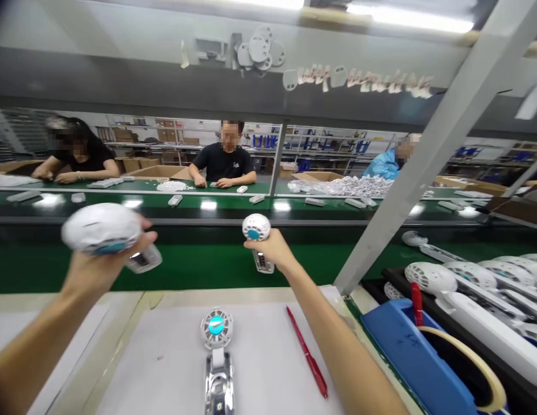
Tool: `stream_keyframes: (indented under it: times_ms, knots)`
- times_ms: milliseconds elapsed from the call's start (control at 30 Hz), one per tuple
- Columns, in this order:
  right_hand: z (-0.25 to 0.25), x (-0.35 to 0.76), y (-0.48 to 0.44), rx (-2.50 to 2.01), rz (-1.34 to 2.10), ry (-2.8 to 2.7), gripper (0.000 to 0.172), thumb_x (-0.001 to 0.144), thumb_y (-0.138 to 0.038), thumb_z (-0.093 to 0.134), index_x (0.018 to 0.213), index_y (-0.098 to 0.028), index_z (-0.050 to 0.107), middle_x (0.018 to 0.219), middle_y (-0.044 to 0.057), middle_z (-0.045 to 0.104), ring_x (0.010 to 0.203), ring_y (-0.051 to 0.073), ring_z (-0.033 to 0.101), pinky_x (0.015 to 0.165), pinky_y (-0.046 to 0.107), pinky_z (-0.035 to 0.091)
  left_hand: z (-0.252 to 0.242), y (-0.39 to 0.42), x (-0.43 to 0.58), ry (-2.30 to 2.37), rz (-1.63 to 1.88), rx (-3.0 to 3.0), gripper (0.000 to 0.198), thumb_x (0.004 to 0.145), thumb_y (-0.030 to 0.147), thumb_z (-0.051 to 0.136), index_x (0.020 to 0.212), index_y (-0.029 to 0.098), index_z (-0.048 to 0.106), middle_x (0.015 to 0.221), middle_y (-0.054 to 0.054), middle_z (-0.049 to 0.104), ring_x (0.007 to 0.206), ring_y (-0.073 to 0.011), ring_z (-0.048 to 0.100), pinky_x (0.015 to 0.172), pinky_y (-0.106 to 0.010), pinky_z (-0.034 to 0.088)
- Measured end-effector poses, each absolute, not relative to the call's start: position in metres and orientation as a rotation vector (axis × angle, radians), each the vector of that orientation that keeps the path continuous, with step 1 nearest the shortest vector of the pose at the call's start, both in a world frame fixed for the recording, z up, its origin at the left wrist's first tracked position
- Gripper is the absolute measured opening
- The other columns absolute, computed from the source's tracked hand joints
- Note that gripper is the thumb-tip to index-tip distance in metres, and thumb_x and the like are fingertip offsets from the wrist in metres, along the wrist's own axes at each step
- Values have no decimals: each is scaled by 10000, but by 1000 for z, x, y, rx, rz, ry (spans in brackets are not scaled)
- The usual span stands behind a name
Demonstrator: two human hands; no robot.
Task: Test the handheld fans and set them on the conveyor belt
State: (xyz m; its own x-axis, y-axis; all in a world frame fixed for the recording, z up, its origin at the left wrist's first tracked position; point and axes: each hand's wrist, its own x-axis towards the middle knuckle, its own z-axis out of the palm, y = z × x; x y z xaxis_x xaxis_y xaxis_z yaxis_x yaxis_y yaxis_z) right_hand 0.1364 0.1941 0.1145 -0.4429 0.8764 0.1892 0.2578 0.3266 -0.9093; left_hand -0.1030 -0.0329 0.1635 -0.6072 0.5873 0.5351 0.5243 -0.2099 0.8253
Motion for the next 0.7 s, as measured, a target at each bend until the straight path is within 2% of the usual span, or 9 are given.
stream_keyframes:
  times_ms: [67,167,233,300,367,433,500,600,700]
  knots:
    - [102,135,204,-1066,1235,-1831,367,568,-351,835,844,-123,753,891,97,768,935,292,703,823,359,542,149,-9,-114,1770,1928,1253,362,610,377,852,861,167,699,899,-40,726,866,-206,657,808,-300,517]
    - [87,134,215,-1128,1273,-1805,417,572,-371,840,897,-126,746,958,113,765,950,290,698,847,374,535,114,14,-140,1811,1801,1107,475,534,420,885,885,147,718,918,-85,740,897,-258,681,830,-360,524]
    - [79,134,221,-1164,1239,-1839,457,598,-386,827,971,-141,728,1014,115,755,974,293,689,857,383,525,92,21,-155,1837,1727,1074,480,546,442,873,885,137,722,932,-107,741,916,-272,687,834,-371,529]
    - [72,132,224,-1259,1050,-1981,522,630,-406,805,1077,-165,683,1073,117,736,991,303,677,849,393,515,76,24,-165,1871,1659,1076,488,575,458,855,911,133,712,957,-118,738,929,-273,686,827,-366,534]
    - [68,128,224,-1419,764,-2202,519,678,-429,762,1115,-176,644,1074,133,724,971,321,671,803,399,504,65,26,-171,1939,1613,1090,547,641,483,816,1042,141,670,1039,-122,722,957,-261,679,822,-356,536]
    - [66,124,219,-1563,554,-2405,416,730,-437,708,1045,-170,651,1014,153,720,938,342,669,745,394,481,58,27,-178,2043,1574,1122,630,701,496,779,1194,161,574,1151,-121,684,1011,-242,659,850,-343,525]
    - [68,119,212,-1614,477,-2526,325,766,-430,675,954,-166,664,965,168,710,932,357,664,712,387,452,52,27,-186,2177,1500,1172,677,714,472,783,1253,175,501,1200,-114,650,1063,-238,627,905,-345,498]
    - [74,114,203,-1626,437,-2579,291,793,-424,676,909,-158,660,937,188,697,943,375,652,705,394,424,43,24,-200,2395,1297,1224,620,719,425,787,1221,172,524,1200,-123,620,1153,-284,559,998,-394,429]
    - [73,112,198,-1630,430,-2575,355,823,-457,664,1014,-158,644,960,178,701,959,374,646,711,392,430,39,20,-212,2573,1066,1211,480,786,435,715,1165,170,589,1264,-159,567,1261,-352,459,1060,-460,355]
